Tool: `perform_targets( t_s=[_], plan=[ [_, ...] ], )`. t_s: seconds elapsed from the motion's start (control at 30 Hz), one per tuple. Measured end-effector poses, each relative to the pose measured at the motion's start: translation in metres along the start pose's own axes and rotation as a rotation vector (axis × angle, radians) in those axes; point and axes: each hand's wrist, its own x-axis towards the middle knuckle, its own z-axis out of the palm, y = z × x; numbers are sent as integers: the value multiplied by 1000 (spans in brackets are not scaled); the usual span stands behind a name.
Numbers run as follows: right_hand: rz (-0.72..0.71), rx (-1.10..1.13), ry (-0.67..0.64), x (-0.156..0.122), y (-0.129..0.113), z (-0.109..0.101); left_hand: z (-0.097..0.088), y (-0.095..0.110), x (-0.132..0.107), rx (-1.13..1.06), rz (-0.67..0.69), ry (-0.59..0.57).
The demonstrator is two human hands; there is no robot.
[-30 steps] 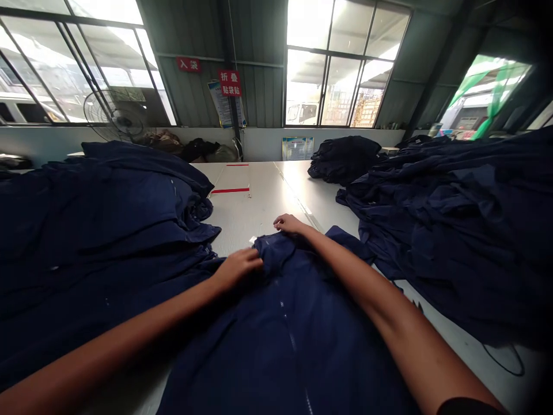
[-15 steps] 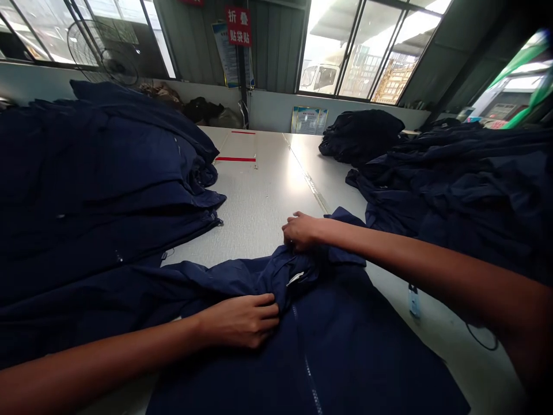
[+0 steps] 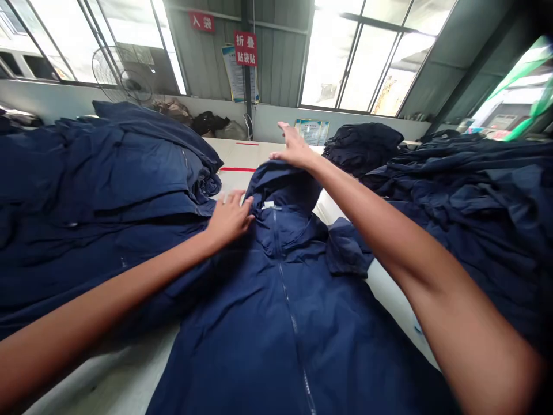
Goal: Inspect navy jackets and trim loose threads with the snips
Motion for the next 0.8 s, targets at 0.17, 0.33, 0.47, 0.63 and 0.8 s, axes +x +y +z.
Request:
perform_targets(
  t_s=[0.17, 0.33, 0.47, 0.63, 0.8],
  plan=[
    [-7, -2, -196, -104, -27, 33, 53, 30, -28, -85, 96, -196],
    [90, -43, -631, -235, -25, 79, 108, 18, -22, -127, -40, -291],
    [198, -90, -675, -260, -7, 97, 129, 3, -9, -168, -51, -348],
    [273, -136, -580, -216, 2, 114, 132, 7, 12, -197, -43, -283],
    [326, -131, -480, -190, 7, 154, 147, 22, 43, -189, -154, -117]
  ],
)
